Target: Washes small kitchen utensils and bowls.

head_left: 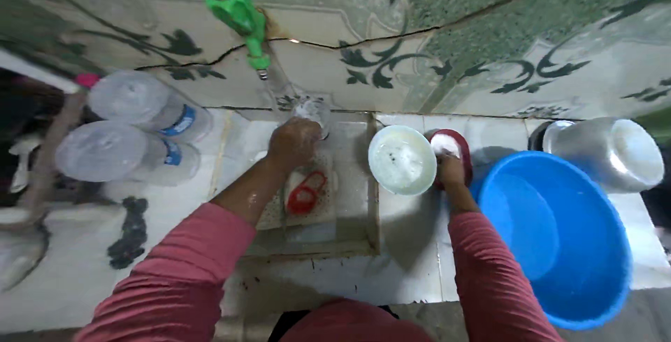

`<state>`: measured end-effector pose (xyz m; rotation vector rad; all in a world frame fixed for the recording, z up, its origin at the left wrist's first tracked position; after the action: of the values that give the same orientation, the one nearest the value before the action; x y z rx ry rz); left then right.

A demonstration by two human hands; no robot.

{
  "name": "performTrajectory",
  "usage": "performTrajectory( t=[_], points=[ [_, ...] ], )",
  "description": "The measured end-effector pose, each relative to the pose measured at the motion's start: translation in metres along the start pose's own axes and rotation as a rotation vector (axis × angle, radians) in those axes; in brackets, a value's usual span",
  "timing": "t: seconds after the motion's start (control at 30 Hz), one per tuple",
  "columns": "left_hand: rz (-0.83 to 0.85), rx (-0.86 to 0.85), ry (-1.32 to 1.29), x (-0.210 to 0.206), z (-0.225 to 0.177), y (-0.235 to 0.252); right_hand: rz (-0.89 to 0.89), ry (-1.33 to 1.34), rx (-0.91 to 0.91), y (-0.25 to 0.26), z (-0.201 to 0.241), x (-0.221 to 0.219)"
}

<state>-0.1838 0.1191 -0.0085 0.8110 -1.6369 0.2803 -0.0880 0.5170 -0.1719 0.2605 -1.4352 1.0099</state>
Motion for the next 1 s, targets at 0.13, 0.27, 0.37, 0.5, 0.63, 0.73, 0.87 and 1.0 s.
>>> performTrajectory(
  t=[0.13,0.27,0.37,0.5,0.63,0.73,0.87,1.0],
  points=[
    [0.275,0.223,0.056,0.000,0.053,-0.022,0.023,0.076,-0.059,-0.007,-0.001,0.023],
    [0.269,0.189,-0.007,0.008,0.060,-0.034,-0.109,0.856,-0.137,-0.026,-0.003,0.075],
    [0.079,0.237,-0.295,0.023,0.061,-0.038,0.025,1.327,-0.029,-0.064,0.044,0.093],
    [-0.136,0.545,-0.904,0.021,0.067,-0.044,0.420,1.442,0.151,-0.128,0.142,0.071],
    [-0.414,0.790,-1.408,-0.006,0.056,-0.031,0.567,1.445,0.292,-0.170,0.242,0.032],
    [-0.585,0.774,-1.629,-0.013,0.034,-0.016,0.223,1.145,0.515,-0.206,0.292,0.037],
    [-0.536,0.698,-1.911,-0.020,0.004,-0.029,-0.357,0.687,0.783,-0.259,0.308,0.049],
    [-0.359,0.841,-1.934,-0.032,-0.003,-0.062,-0.111,0.750,0.620,-0.245,0.316,0.068]
  ],
)
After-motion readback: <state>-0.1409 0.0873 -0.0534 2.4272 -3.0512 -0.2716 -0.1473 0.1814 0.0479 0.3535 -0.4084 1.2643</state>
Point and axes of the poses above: each hand's wrist, its own y-axis towards the middle knuckle, its own x-axis out of the back of the hand, z = x × y, the point moved 8 cm from there along y, towards the middle knuckle, and after that the axes turned 15 degrees about -x, right-handed, at the moved point
